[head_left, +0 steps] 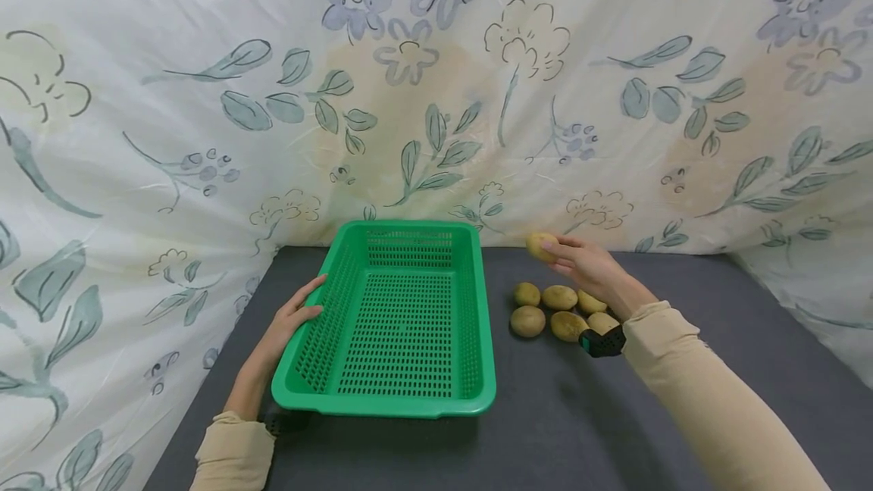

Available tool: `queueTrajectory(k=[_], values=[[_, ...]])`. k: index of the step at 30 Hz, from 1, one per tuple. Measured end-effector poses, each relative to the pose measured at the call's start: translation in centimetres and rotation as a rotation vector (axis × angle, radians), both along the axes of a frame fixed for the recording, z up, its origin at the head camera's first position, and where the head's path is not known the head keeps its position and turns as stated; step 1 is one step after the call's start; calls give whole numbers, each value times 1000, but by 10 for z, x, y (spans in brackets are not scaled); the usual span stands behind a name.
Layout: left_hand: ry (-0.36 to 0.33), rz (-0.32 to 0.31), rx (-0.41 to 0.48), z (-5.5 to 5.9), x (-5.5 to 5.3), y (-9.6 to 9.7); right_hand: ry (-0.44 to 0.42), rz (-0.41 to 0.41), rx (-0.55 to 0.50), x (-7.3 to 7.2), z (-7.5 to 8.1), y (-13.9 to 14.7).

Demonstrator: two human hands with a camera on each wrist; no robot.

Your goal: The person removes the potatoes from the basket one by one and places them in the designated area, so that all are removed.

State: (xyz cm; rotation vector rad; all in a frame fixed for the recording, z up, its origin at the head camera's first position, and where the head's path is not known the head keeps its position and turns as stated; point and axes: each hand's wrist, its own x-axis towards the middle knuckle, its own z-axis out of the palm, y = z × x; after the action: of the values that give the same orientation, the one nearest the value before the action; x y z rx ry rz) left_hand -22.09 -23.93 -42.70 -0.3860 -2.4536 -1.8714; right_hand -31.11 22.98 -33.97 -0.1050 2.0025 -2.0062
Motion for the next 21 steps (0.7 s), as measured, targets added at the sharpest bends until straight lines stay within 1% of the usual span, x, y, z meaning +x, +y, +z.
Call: queueTrajectory(k=[4,8,13,15,21], values=[[-12,-2,6,-1,0,0,8,1,18,2,-3,11],[-5,-2,6,0,0,0,14,15,43,4,-6,22],[14,0,-2,-1,-1,0,7,-5,75,6,-12,34],[10,-5,5,-1,-1,0,9,-21,86,7,-14,39],[8,1,-2,-2,-2,0,-4,-43,82,10,-21,54]])
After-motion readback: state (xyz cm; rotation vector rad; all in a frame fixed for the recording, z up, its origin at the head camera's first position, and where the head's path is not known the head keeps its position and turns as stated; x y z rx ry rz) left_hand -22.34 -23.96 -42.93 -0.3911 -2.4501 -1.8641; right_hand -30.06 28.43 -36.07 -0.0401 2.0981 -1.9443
